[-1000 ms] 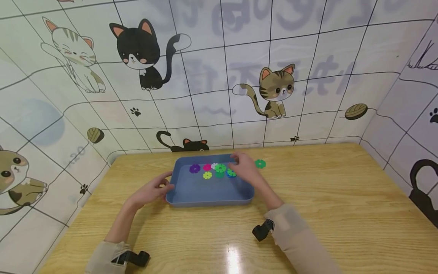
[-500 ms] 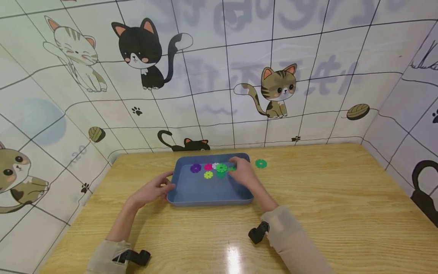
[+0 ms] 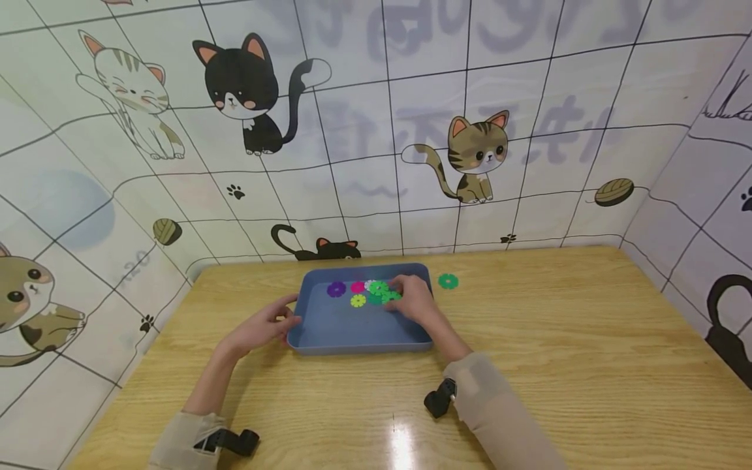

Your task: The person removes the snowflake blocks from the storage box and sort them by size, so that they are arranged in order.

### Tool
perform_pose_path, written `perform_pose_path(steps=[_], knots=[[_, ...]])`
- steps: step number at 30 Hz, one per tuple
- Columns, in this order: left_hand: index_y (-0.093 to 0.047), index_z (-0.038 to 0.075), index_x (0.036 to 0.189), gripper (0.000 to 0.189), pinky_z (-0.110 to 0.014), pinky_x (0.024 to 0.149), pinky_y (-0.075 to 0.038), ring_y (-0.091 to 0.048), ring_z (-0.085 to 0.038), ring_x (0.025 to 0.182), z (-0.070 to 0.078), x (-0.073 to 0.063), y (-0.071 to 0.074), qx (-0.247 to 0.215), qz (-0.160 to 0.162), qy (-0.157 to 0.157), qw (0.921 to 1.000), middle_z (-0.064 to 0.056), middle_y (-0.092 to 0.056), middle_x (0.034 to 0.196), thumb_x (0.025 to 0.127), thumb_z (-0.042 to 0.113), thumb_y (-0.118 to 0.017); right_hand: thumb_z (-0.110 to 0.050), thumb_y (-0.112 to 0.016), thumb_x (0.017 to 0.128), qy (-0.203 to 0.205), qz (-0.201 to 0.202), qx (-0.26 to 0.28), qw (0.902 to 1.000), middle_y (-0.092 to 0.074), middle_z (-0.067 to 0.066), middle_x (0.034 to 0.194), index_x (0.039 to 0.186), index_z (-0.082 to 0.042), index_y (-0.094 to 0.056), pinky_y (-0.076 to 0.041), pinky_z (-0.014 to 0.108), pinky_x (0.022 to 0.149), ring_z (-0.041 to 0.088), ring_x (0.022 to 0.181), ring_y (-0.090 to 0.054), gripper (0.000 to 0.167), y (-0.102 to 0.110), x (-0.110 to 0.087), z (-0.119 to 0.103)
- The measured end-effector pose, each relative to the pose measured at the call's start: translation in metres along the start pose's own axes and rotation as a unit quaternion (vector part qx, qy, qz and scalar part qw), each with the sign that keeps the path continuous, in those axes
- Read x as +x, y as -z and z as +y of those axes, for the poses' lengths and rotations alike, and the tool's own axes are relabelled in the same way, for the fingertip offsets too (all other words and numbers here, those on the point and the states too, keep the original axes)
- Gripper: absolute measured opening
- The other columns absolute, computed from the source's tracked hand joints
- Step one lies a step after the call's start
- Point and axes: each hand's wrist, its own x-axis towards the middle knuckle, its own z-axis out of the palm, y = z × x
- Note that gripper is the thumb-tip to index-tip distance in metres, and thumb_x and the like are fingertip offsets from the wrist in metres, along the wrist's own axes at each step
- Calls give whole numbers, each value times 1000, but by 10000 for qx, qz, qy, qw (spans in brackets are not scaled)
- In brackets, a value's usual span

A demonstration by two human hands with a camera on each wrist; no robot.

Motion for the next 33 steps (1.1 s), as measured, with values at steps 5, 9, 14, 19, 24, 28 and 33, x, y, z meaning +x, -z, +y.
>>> perform_pose_path(steps=[5,9,14,19,24,28,33], knots=[[-23,-5,157,65,-40,70,-57,-64,-25,69,1,0,0,49,7,5,10000,-18,-56,96,104,12,-57,-16,-84,84,6,23,-15,10000,-67,13,100,118,4,-69,-51,41,77,26,89,-59,43,-1,-1,0],[-23,-5,156,64,-39,70,-57,-63,-25,69,2,0,-1,67,-5,-19,10000,-17,-56,95,104,12,-56,-17,-83,85,14,162,36,9999,-67,12,98,118,3,-68,-51,43,79,27,90,-60,41,-2,-1,2],[-23,-5,156,64,-37,70,-57,-63,-24,69,0,1,-2,52,-36,-36,10000,-18,-56,95,104,12,-57,-14,-80,88,214,317,99,9992,-69,12,98,111,3,-70,-52,43,79,27,90,-63,30,-2,-2,4],[-24,-5,156,64,-35,69,-57,-63,-23,69,-1,2,-2,74,-47,-53,9999,-18,-55,95,104,13,-56,-12,-75,93,484,377,603,9963,-70,10,86,106,4,-70,-53,35,65,23,75,-66,21,1,-3,3],[-25,-3,157,63,-35,70,-56,-63,-24,69,0,2,-1,127,-9,10,9999,-18,-55,95,105,13,-56,-9,-69,97,466,297,1288,9901,-69,12,78,110,6,-68,-54,31,58,24,61,-66,20,8,-5,1],[-24,-3,157,63,-37,72,-57,-64,-26,70,1,0,0,121,-30,10,9999,-18,-55,95,105,13,-56,-8,-65,99,335,321,1642,9853,-69,18,85,117,7,-65,-58,37,64,27,68,-69,23,14,-8,0],[-24,-4,157,63,-38,71,-57,-64,-26,70,2,-1,-1,115,-31,3,9999,-19,-55,95,105,13,-56,-6,-62,100,207,384,2080,9771,-69,23,94,121,8,-60,-59,46,73,24,72,-69,25,22,-10,2]])
